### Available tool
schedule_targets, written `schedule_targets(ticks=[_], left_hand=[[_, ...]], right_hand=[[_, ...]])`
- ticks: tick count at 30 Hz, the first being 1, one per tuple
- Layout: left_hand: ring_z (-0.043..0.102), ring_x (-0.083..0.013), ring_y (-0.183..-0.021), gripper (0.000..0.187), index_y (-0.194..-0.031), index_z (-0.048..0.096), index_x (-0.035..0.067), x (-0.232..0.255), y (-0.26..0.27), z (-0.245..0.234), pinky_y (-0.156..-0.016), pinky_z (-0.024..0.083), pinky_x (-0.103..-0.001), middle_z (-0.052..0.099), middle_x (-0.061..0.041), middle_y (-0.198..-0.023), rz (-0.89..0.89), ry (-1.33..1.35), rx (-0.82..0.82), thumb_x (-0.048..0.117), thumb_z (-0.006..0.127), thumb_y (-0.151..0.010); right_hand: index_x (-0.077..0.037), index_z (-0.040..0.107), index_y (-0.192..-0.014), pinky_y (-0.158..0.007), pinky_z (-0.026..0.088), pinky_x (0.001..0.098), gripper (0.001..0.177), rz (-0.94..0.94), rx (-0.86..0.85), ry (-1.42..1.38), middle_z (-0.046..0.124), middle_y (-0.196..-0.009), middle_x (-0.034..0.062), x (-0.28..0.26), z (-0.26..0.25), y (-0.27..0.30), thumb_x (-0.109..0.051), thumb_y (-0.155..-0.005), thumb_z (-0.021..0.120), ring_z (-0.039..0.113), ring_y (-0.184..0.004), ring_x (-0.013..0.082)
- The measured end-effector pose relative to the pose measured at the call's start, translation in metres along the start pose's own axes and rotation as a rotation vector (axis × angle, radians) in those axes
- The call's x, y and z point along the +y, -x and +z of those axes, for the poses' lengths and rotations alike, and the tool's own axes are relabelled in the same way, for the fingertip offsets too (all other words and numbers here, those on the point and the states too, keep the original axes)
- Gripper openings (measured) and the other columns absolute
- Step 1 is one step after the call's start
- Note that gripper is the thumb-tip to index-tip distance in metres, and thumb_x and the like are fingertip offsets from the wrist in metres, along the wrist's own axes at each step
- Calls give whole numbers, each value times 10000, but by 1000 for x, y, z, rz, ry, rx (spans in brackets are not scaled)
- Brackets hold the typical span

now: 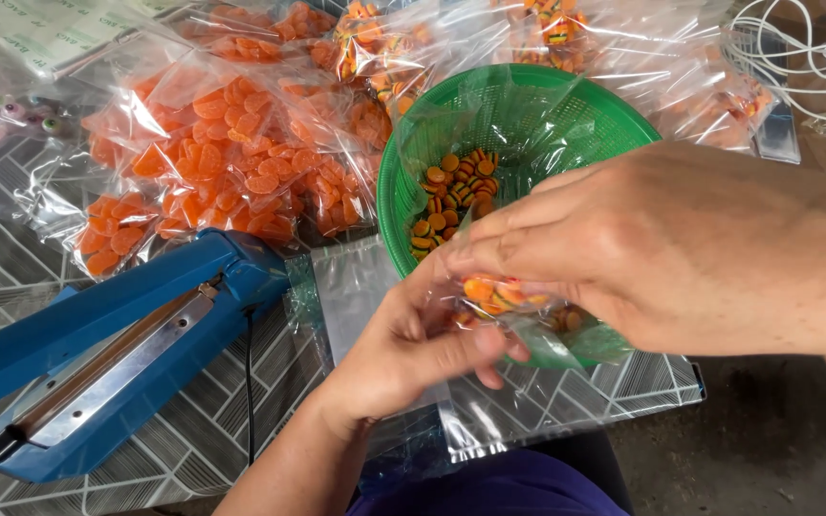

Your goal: A person is manually filling small plastic bags with orange and black striped candies from a bowl.

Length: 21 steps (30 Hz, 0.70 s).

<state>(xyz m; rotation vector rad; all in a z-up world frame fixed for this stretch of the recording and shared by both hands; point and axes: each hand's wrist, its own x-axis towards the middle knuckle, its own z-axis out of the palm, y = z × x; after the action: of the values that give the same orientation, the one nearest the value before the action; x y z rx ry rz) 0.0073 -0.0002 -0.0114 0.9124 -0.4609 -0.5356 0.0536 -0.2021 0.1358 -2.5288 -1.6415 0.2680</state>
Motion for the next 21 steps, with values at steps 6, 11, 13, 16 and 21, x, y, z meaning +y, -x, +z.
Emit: schedule_targets(ticks=[6,11,13,16,21], left_hand=[[653,-122,-1103,428,-1324,625,41,-11,-3,-1,-898,576,-245,644,-57,-1278,57,-223,10,114,759,-925],[704,-221,-1044,591,-1437,512,21,-9,5,-14,-921,609,-338,698,-140,-1233,-7,-71,70,-31,734,-892],[746,-305,-1025,668,-1446,495,6,-14,9,-22,-902,657,-389,695,-195,-1229,-6,36,141,-93,753,-838],[748,-420,-1062,681,-1439,447,78,-17,14,-29,-993,631,-480,654,-219,-1296,77,10,117,-137,733,-859],[773,-336,-1041,753,-1531,402,64,0,12,-22,-950,607,-347,688,-174,-1316,14,-144,127,-78,728,-867]], right_hand=[[-273,749,-1272,-444,585,351,536,19,113,-61,815,-1152,-158,-4,-11,-2,-284,-742,828,814,-743,98],[-167,767,-1163,-731,614,259,330,414,327,-201,833,-1003,-32,34,2,12,-89,-843,744,806,-792,72],[-143,795,-1066,-777,509,291,173,506,348,-61,799,-991,-47,67,25,12,-165,-894,789,726,-848,112],[-328,663,-1376,-877,541,385,398,1213,-325,-235,682,-1390,-38,106,74,7,-150,-1029,585,739,-913,237],[-331,625,-1405,-936,513,410,622,931,-472,-118,594,-1315,-56,165,157,34,29,-897,619,613,-1199,241]])
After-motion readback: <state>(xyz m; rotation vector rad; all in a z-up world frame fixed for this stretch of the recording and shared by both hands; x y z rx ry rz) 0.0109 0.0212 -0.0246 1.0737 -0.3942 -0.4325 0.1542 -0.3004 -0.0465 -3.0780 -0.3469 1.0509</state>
